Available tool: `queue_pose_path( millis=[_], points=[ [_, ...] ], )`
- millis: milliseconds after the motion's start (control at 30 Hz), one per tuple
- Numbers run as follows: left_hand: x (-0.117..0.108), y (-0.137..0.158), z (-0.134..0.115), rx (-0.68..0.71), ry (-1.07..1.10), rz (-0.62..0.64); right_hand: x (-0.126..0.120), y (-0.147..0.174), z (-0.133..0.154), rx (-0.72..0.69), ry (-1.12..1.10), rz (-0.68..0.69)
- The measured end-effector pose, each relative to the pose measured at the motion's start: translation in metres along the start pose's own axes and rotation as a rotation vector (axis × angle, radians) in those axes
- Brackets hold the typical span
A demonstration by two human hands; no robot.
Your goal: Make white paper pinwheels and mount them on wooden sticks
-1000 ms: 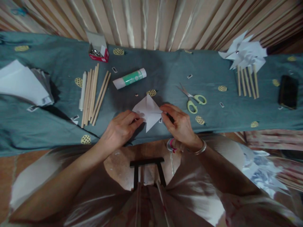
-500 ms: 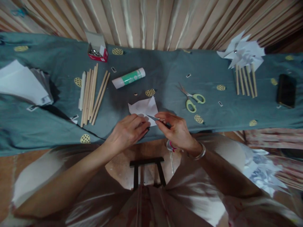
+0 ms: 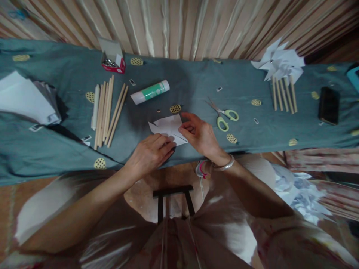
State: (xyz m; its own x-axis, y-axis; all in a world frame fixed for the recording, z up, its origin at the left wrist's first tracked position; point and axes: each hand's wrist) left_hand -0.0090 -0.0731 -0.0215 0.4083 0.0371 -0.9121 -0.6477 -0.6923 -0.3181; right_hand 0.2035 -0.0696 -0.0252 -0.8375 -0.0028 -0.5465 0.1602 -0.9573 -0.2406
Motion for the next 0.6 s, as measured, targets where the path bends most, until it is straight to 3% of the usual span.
queue_pose_path(
  millis=[233, 400, 600],
  points=[
    [-0.001, -0.001, 0.000, 0.041, -0.066, 0.000, -0.015, 0.000, -0.006, -0.021, 0.006, -0.042],
    [-0.002, -0.002, -0.002, 0.033, -0.076, -0.021, -0.030, 0.008, -0.002, -0.108, 0.006, 0.081],
    [-0.008, 0.003, 0.004, 0.011, 0.004, -0.110, -0.040, 0.023, 0.012, -0.317, 0.041, 0.242]
  ],
)
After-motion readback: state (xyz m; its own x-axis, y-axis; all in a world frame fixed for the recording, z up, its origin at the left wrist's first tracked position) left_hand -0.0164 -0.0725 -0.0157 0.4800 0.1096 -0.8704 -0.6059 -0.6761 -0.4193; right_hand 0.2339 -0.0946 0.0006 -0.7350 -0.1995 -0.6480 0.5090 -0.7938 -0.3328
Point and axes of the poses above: each hand's wrist, its own y-axis away from the middle knuckle, its own x-axis out of the palm, z = x × y, and after that the axes turned 14 degrees about -x, right-handed
